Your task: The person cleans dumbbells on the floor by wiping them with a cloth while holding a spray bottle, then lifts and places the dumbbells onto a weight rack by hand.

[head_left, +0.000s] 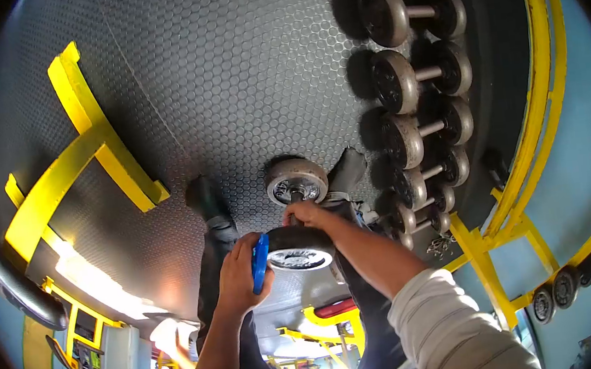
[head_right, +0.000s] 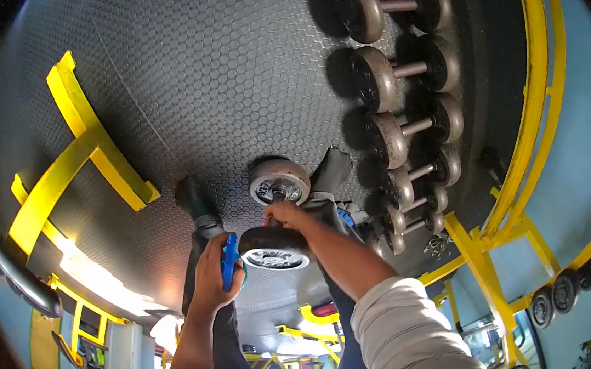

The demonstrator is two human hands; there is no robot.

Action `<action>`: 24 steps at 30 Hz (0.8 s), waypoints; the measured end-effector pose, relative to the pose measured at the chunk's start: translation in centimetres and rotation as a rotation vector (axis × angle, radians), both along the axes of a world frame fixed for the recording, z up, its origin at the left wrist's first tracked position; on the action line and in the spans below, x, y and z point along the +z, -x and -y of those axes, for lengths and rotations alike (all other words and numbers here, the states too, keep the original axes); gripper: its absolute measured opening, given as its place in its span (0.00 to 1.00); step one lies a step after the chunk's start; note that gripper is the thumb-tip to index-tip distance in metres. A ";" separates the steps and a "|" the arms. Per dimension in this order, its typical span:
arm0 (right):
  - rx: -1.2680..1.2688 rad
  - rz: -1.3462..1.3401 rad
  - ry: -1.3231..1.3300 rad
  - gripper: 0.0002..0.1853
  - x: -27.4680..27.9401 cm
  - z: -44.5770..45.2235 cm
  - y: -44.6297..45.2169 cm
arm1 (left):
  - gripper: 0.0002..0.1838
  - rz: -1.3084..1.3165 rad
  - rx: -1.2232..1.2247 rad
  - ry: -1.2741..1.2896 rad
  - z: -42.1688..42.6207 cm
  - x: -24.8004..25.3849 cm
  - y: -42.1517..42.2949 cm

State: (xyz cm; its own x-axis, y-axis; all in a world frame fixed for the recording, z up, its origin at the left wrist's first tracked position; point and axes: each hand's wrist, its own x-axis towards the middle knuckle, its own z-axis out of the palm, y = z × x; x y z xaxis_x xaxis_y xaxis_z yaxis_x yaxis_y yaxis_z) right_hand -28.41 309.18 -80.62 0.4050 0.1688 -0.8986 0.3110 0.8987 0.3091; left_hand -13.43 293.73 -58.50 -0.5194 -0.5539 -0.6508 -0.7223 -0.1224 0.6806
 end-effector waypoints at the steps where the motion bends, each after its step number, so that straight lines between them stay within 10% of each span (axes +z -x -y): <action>1: -0.196 -0.044 -0.084 0.04 1.7 0.6 -0.6 | 0.30 0.012 0.005 0.019 0.0 0.5 -0.3; 7: -0.761 0.037 -0.406 0.03 4.8 1.3 -2.9 | 0.30 0.078 -0.102 -0.021 -0.6 2.9 -3.0; 16: -0.755 -0.475 -0.305 0.07 6.6 1.3 -8.9 | 0.29 0.067 -0.200 -0.193 0.1 8.7 -4.2; 24: -0.994 -0.505 0.051 0.09 20.7 6.5 -0.9 | 0.23 -0.020 -0.195 -0.042 3.0 19.2 -2.5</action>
